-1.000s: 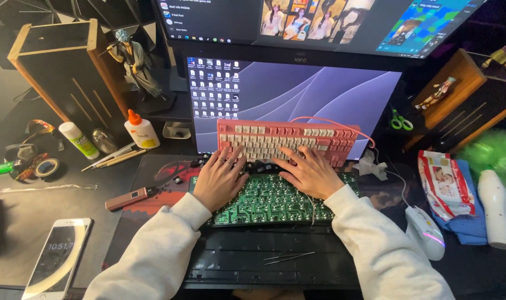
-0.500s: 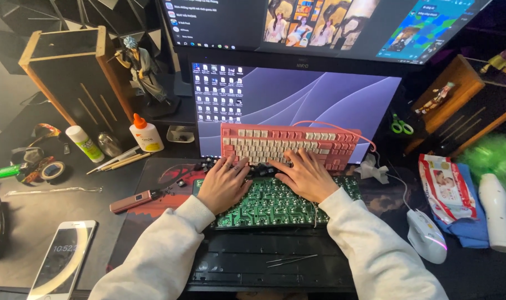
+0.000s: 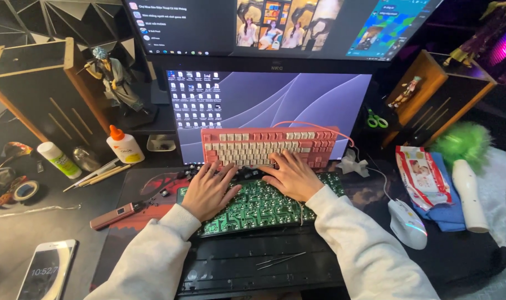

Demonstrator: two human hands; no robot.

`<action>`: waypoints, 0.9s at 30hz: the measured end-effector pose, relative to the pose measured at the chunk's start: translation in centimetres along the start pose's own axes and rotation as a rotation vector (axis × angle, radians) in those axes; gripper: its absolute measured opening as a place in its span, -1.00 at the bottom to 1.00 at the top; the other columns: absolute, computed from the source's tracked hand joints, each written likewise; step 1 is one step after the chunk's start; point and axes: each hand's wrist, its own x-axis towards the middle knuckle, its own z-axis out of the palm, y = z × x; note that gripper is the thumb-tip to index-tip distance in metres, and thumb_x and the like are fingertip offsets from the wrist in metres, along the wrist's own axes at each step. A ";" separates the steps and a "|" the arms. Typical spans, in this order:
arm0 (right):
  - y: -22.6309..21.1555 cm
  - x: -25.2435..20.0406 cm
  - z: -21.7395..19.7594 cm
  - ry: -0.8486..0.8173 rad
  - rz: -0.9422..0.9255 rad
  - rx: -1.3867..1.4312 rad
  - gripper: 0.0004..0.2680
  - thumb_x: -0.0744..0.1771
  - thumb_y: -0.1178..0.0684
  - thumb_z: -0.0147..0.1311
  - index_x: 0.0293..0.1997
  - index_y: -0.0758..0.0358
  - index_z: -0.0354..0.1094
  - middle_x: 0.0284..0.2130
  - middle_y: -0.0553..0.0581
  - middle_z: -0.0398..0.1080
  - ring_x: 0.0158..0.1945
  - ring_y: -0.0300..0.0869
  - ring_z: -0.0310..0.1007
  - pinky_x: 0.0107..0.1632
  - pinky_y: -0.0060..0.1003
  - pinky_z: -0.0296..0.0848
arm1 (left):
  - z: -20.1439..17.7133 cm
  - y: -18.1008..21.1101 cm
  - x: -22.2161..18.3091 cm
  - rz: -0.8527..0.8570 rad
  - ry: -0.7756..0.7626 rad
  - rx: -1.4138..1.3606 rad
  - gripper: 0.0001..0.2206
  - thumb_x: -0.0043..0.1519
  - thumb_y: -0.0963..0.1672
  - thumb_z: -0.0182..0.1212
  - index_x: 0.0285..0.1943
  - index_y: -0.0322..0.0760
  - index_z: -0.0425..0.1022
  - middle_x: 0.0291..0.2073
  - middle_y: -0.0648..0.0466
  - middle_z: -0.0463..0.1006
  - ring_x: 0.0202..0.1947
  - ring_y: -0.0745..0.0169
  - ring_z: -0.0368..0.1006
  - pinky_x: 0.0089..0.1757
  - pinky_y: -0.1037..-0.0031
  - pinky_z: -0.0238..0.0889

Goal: Cleaning a mechanical keyboard PCB with a brush and reassembling the switches on the plate.

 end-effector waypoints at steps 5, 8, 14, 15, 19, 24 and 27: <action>0.1 0.0 0.1 0.009 -0.008 -0.042 -0.60 0.62 -0.42 -0.27 0.41 -0.16 0.52 0.11 0.06 0.25 0.17 0.16 0.32 0.24 0.23 0.48 | 0.1 0.1 -0.1 -0.001 0.099 0.018 -0.49 0.70 0.18 -0.06 0.52 -0.12 0.59 0.30 -0.05 0.77 0.44 -0.26 0.57 0.42 0.00 0.27; 0.0 -0.3 -0.3 -0.013 0.021 -0.011 -0.57 0.62 -0.44 -0.29 0.39 -0.17 0.56 0.10 0.00 0.23 0.16 0.08 0.30 0.19 0.16 0.48 | -0.4 0.4 0.0 0.007 0.085 -0.022 -0.49 0.71 0.18 -0.10 0.51 -0.12 0.59 0.35 -0.04 0.75 0.45 -0.28 0.55 0.43 -0.02 0.25; 0.8 -0.8 -0.4 -0.050 0.052 0.029 -0.53 0.62 -0.44 -0.33 0.40 -0.09 0.58 0.12 0.06 0.28 0.18 0.11 0.35 0.24 0.20 0.53 | -0.3 0.2 0.1 -0.018 0.046 -0.025 -0.46 0.71 0.18 -0.15 0.62 -0.09 0.51 0.42 -0.03 0.72 0.46 -0.29 0.55 0.44 -0.07 0.24; 1.2 -1.1 -0.2 -0.062 0.066 0.016 -0.52 0.62 -0.44 -0.35 0.40 -0.11 0.59 0.14 0.06 0.29 0.22 0.11 0.36 0.24 0.21 0.54 | 0.0 0.2 0.2 -0.011 0.058 -0.021 -0.47 0.71 0.18 -0.13 0.64 -0.06 0.49 0.44 -0.02 0.70 0.48 -0.29 0.54 0.44 -0.07 0.24; 1.4 -2.2 -0.9 -0.070 0.086 0.003 -0.53 0.62 -0.42 -0.35 0.43 -0.10 0.56 0.11 0.04 0.27 0.15 0.14 0.35 0.17 0.21 0.53 | -0.6 0.5 0.3 -0.036 0.060 -0.033 -0.47 0.72 0.18 -0.12 0.66 -0.06 0.48 0.51 -0.01 0.67 0.49 -0.26 0.51 0.45 -0.07 0.24; 1.7 -2.0 -0.4 -0.068 0.074 -0.011 -0.54 0.62 -0.43 -0.34 0.42 -0.10 0.56 0.09 0.03 0.24 0.11 0.10 0.32 0.14 0.14 0.48 | -0.8 0.5 0.5 -0.049 0.043 -0.017 -0.44 0.72 0.19 -0.17 0.77 0.01 0.37 0.59 0.03 0.58 0.50 -0.23 0.46 0.46 -0.07 0.21; 1.6 -2.0 -0.3 -0.061 0.071 -0.006 -0.54 0.63 -0.42 -0.34 0.45 -0.11 0.54 0.08 0.03 0.24 0.11 0.09 0.33 0.12 0.12 0.47 | -0.6 0.2 0.3 -0.064 0.055 0.005 -0.42 0.72 0.20 -0.17 0.81 0.03 0.33 0.64 0.06 0.51 0.49 -0.20 0.41 0.45 -0.06 0.22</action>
